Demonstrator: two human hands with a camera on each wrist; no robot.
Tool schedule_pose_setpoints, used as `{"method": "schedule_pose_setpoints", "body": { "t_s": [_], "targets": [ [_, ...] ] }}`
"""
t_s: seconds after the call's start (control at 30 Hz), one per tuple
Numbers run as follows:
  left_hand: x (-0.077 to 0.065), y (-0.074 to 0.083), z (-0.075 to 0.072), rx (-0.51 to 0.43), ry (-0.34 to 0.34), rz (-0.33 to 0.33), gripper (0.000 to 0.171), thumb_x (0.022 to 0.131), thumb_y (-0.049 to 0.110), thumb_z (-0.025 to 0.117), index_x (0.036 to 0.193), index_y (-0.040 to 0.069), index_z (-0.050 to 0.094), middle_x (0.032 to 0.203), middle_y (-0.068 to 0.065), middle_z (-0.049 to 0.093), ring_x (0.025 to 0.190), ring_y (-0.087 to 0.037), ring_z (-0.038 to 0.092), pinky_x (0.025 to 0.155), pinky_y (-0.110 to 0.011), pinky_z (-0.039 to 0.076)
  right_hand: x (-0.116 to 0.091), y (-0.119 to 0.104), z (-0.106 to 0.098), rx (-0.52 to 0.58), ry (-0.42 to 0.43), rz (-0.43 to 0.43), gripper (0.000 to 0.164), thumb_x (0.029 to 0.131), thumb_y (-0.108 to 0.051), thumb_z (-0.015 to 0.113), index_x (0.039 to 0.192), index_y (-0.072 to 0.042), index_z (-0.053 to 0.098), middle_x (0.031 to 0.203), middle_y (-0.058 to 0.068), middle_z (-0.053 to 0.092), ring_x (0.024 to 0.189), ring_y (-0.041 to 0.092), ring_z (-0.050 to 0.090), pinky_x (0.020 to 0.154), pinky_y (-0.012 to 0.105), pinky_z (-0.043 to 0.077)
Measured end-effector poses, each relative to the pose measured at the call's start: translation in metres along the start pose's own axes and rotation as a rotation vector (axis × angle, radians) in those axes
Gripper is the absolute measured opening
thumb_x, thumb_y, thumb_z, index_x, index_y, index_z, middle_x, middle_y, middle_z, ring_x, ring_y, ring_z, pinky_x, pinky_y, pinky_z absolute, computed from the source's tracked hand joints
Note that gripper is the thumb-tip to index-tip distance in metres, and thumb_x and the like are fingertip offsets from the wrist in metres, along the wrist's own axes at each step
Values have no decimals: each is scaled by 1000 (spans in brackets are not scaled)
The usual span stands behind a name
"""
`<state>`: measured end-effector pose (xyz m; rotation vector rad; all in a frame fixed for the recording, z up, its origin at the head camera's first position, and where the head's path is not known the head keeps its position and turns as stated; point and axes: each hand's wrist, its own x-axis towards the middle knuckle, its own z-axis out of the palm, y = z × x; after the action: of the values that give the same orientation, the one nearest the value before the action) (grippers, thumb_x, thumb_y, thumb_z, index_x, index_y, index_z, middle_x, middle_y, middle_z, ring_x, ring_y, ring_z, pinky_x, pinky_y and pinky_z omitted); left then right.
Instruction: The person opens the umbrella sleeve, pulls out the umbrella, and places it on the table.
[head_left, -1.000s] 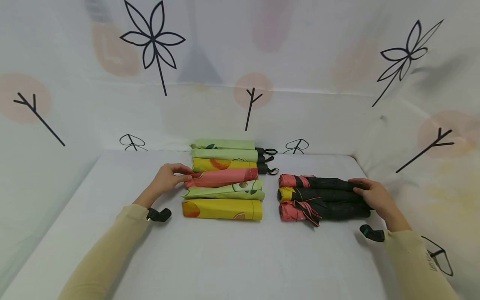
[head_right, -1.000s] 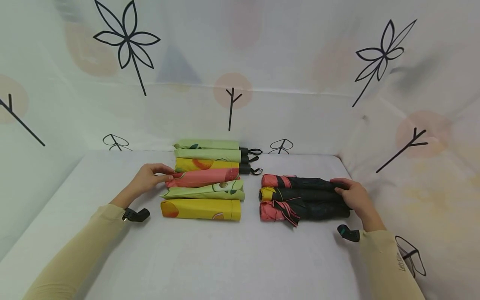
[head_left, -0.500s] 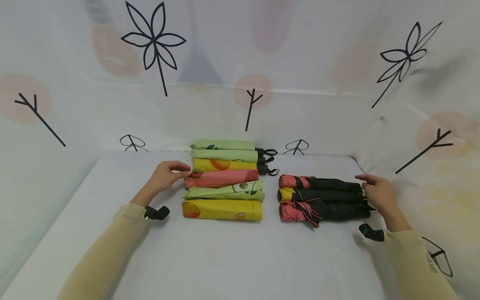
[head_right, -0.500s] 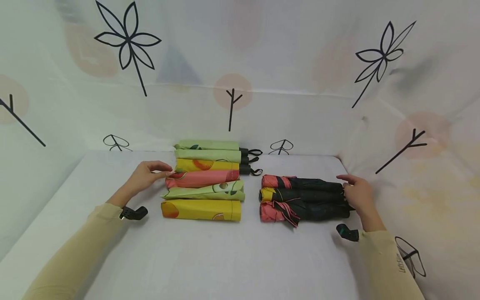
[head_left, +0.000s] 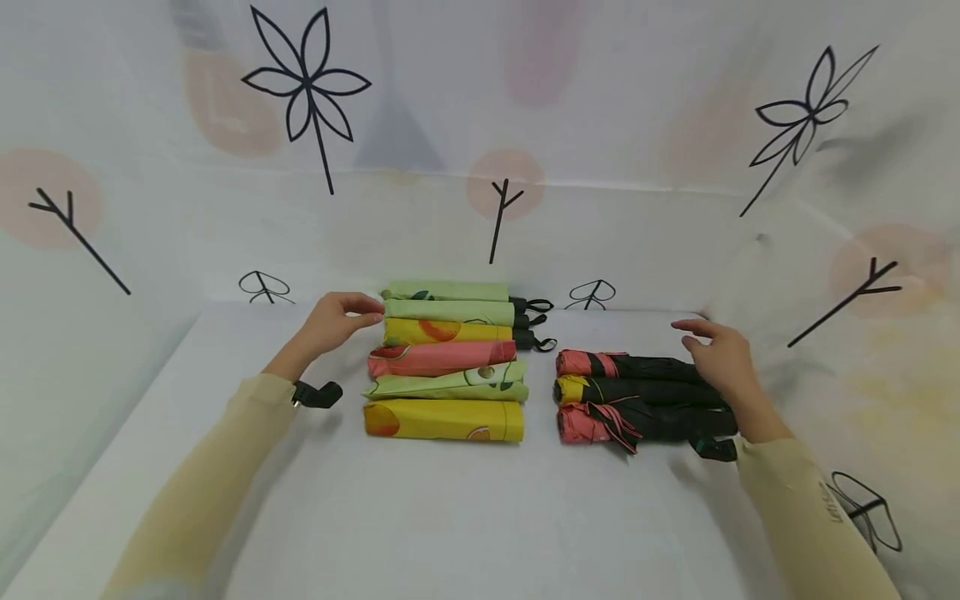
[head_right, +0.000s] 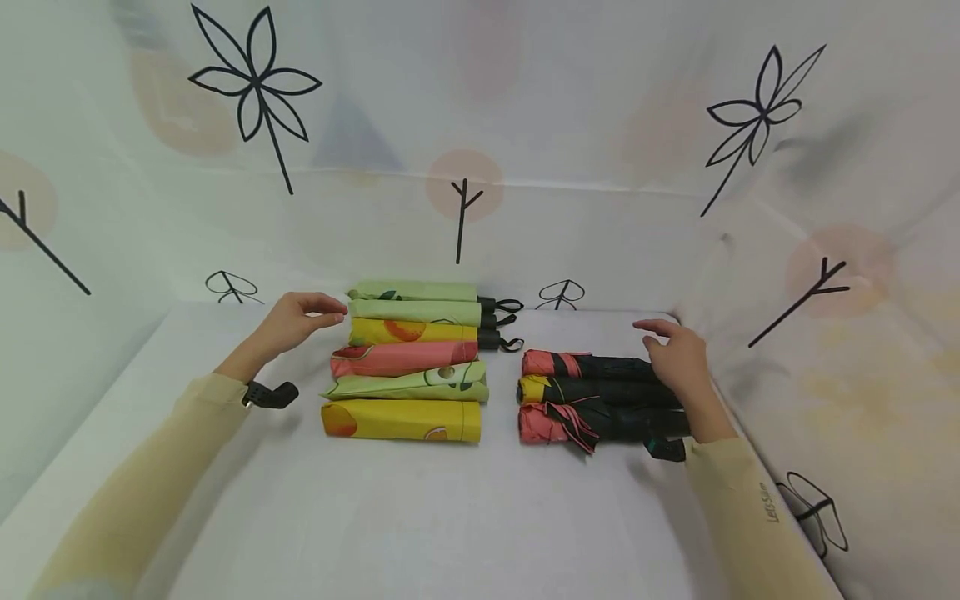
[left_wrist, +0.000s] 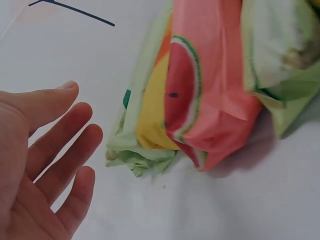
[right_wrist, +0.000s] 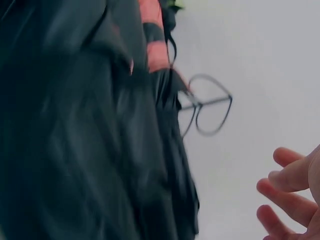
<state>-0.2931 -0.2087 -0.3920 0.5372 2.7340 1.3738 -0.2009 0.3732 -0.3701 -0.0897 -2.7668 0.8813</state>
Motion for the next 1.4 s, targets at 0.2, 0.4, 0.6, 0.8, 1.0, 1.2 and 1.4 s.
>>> {"method": "schedule_pose_setpoints", "body": {
  "t_s": [0.2, 0.4, 0.6, 0.8, 1.0, 1.2, 1.4],
  "targets": [
    [15, 6, 1, 31, -37, 7, 28, 98, 21, 67, 119, 4, 71, 119, -13, 68, 116, -32, 58, 95, -51, 48, 12, -19, 25, 58, 26, -62, 29, 101, -8, 53, 126, 2, 65, 129, 32, 57, 114, 48, 53, 82, 56, 45],
    [26, 6, 9, 26, -57, -22, 26, 98, 20, 66, 118, 5, 71, 117, -14, 69, 112, -31, 60, 96, -50, 48, 25, -41, 60, 148, -48, -55, 30, 102, -8, 53, 129, -1, 64, 132, 29, 57, 124, 45, 50, 97, 61, 40],
    [35, 6, 20, 19, -123, -13, 26, 97, 20, 67, 119, 5, 71, 115, -14, 69, 109, -32, 61, 95, -50, 47, 34, -70, 90, 236, -142, -52, 31, 102, -7, 53, 130, -2, 64, 135, 24, 57, 128, 41, 48, 102, 59, 39],
    [39, 8, 27, 71, -160, 8, 27, 95, 17, 70, 119, 5, 71, 114, -12, 68, 108, -32, 60, 94, -50, 47, 37, -96, 117, 275, -218, -46, 31, 102, -8, 54, 131, -3, 64, 135, 19, 58, 127, 37, 50, 103, 54, 41],
    [37, 10, 32, 115, -169, -27, 29, 92, 15, 74, 119, 5, 71, 117, -13, 65, 111, -33, 58, 96, -50, 47, 39, -110, 141, 285, -264, -54, 29, 100, -7, 58, 128, -7, 67, 132, 16, 61, 122, 34, 55, 100, 51, 45],
    [35, 11, 35, 123, -172, -59, 27, 92, 14, 73, 119, 6, 73, 120, -14, 63, 110, -33, 57, 92, -48, 48, 40, -113, 151, 289, -296, -63, 29, 98, -8, 62, 126, -9, 68, 132, 14, 62, 122, 33, 55, 101, 50, 44],
    [34, 7, 37, 154, -157, -80, 24, 91, 17, 74, 114, 8, 76, 117, -11, 66, 106, -30, 58, 87, -46, 49, 41, -114, 155, 296, -352, -45, 33, 96, -10, 64, 129, -10, 67, 136, 15, 58, 125, 34, 53, 103, 51, 42]
  ]
}}
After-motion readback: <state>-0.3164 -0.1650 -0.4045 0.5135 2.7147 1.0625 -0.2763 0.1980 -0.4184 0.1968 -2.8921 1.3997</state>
